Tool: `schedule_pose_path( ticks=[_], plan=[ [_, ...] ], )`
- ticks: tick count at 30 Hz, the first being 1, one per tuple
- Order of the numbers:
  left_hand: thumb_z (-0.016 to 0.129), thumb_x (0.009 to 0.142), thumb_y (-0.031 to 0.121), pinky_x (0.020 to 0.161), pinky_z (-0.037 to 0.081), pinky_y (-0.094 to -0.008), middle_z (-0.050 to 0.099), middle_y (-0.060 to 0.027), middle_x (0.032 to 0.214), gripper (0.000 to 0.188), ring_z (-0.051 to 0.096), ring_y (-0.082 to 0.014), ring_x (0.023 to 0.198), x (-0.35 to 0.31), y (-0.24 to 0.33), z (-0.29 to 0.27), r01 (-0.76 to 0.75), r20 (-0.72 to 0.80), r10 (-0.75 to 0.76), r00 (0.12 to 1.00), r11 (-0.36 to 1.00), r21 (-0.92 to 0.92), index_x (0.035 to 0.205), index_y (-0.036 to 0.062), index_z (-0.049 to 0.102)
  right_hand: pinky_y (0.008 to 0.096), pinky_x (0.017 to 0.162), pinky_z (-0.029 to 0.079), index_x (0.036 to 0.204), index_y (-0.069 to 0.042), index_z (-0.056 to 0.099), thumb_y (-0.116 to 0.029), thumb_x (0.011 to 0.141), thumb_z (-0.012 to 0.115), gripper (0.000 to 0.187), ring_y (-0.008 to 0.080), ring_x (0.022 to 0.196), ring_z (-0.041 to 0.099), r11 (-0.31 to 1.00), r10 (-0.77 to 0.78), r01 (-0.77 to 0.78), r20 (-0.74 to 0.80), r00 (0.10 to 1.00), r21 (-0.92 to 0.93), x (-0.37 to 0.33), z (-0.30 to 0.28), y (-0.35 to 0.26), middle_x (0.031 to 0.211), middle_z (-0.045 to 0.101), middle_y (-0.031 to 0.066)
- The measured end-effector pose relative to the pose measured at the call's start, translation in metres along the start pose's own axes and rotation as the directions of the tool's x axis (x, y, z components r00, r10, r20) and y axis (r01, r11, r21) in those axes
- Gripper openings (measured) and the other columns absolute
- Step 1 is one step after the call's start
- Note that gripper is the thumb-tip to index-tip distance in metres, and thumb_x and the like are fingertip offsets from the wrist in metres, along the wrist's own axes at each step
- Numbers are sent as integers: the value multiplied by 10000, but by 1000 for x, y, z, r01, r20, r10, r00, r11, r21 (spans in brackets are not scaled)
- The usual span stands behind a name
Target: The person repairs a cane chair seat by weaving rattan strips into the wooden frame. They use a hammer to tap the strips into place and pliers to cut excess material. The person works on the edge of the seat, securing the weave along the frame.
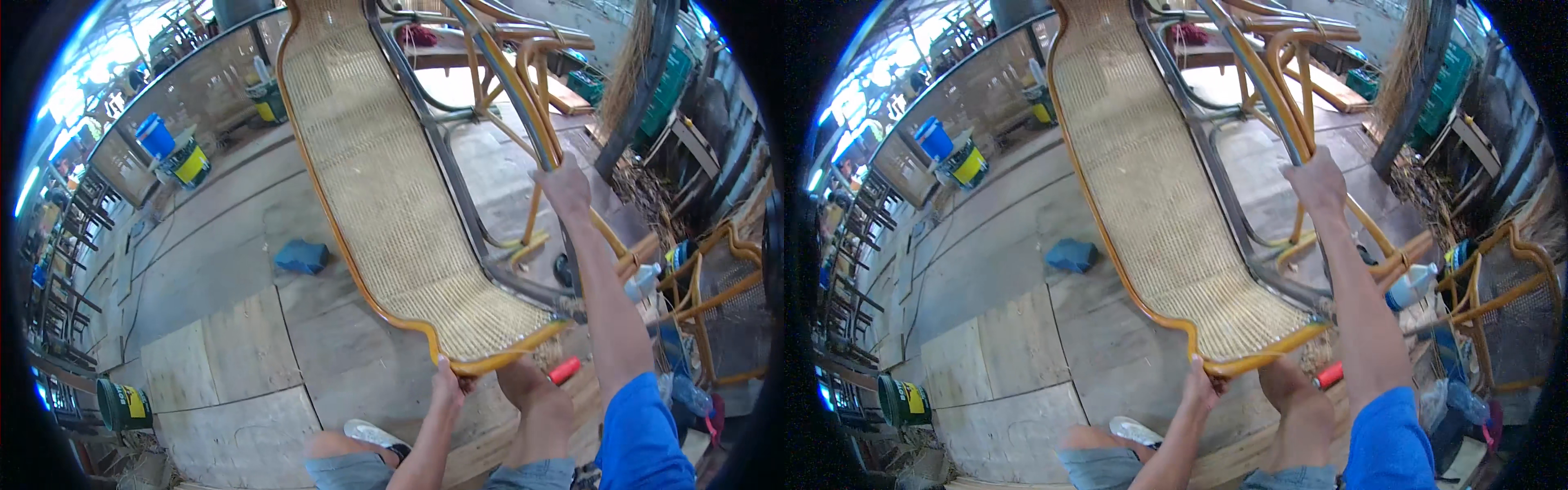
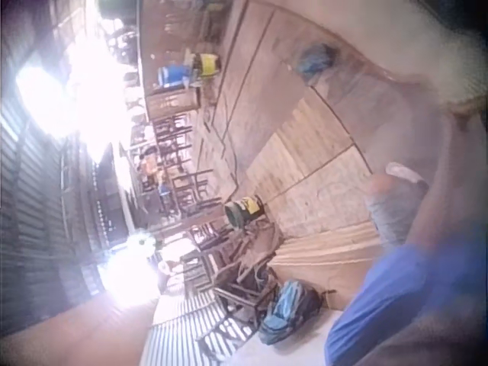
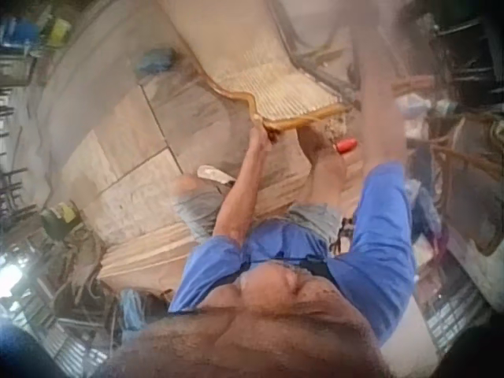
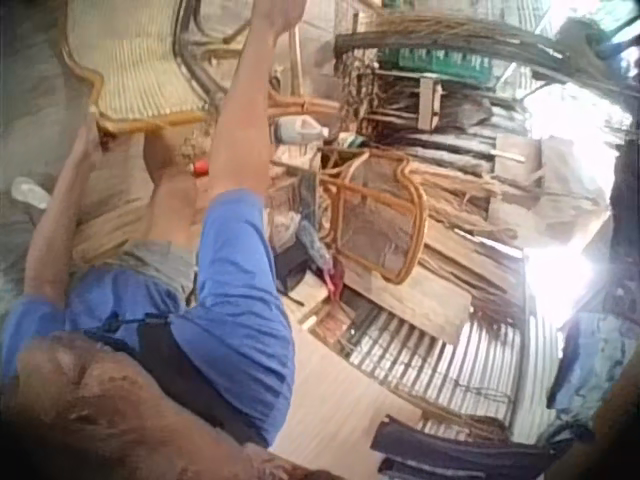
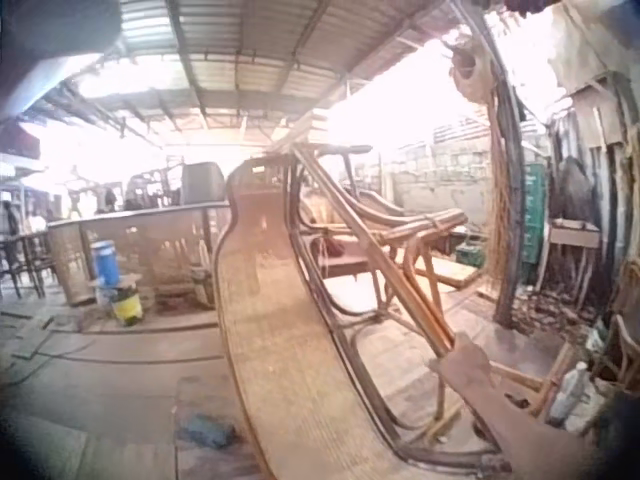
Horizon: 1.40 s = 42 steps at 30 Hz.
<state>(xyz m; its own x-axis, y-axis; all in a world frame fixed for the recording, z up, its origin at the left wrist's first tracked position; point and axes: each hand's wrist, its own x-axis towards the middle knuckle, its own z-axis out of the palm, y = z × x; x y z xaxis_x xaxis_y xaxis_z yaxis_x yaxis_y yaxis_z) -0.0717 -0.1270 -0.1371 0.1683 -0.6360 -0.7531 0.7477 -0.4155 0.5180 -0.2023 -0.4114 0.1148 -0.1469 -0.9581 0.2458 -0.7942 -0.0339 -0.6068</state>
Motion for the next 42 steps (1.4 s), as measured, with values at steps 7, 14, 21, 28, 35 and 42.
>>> schedule_pose_path(
  ticks=[7,14,21,28,35,42],
  plan=[
    [189,961,524,432,459,-308,619,-89,716,605,551,-179,500,-18,-25,-12,136,-87,-128,988,986,100,1026,34,539,435,799,465,1055,-6,530,-321,682,714,521,377,923,607,999,7,-2,-104,995,45,-54,-10,36,958,626,222],
    [181,933,591,472,455,-308,624,-88,870,619,556,-171,581,4,-96,-47,108,-85,-94,992,979,174,1112,93,502,399,781,459,1064,-7,524,-162,671,736,473,315,910,599,960,72,-4,-233,970,280,-131,-27,118,950,605,165],
    [86,920,603,457,450,-326,635,-106,856,711,555,-190,562,22,-97,-67,316,-108,-297,949,904,287,1140,70,504,403,745,475,1055,-23,522,-191,656,757,493,335,848,599,926,17,97,-296,955,364,-163,-25,156,913,592,163],
    [39,917,593,384,424,-275,610,-163,667,771,533,-192,457,13,-82,-47,238,-112,-214,970,927,289,1084,15,522,438,723,492,1072,-18,481,-262,648,764,565,375,841,596,961,-12,88,-280,960,261,-143,-24,140,927,578,181],
    [80,907,612,415,425,-251,635,-102,793,744,594,-171,581,14,-87,-59,285,-28,-294,955,893,349,1085,58,544,430,739,486,1056,-21,488,-249,644,763,545,364,853,595,964,6,67,-272,962,259,-145,-28,140,924,579,177],
    [95,903,640,459,427,-232,638,-102,966,724,620,-183,667,15,-92,-67,282,23,-312,950,885,371,1202,96,469,399,754,490,1075,-17,501,-232,637,778,561,339,852,607,948,0,103,-323,946,302,-152,-23,152,944,599,169]
  ],
)
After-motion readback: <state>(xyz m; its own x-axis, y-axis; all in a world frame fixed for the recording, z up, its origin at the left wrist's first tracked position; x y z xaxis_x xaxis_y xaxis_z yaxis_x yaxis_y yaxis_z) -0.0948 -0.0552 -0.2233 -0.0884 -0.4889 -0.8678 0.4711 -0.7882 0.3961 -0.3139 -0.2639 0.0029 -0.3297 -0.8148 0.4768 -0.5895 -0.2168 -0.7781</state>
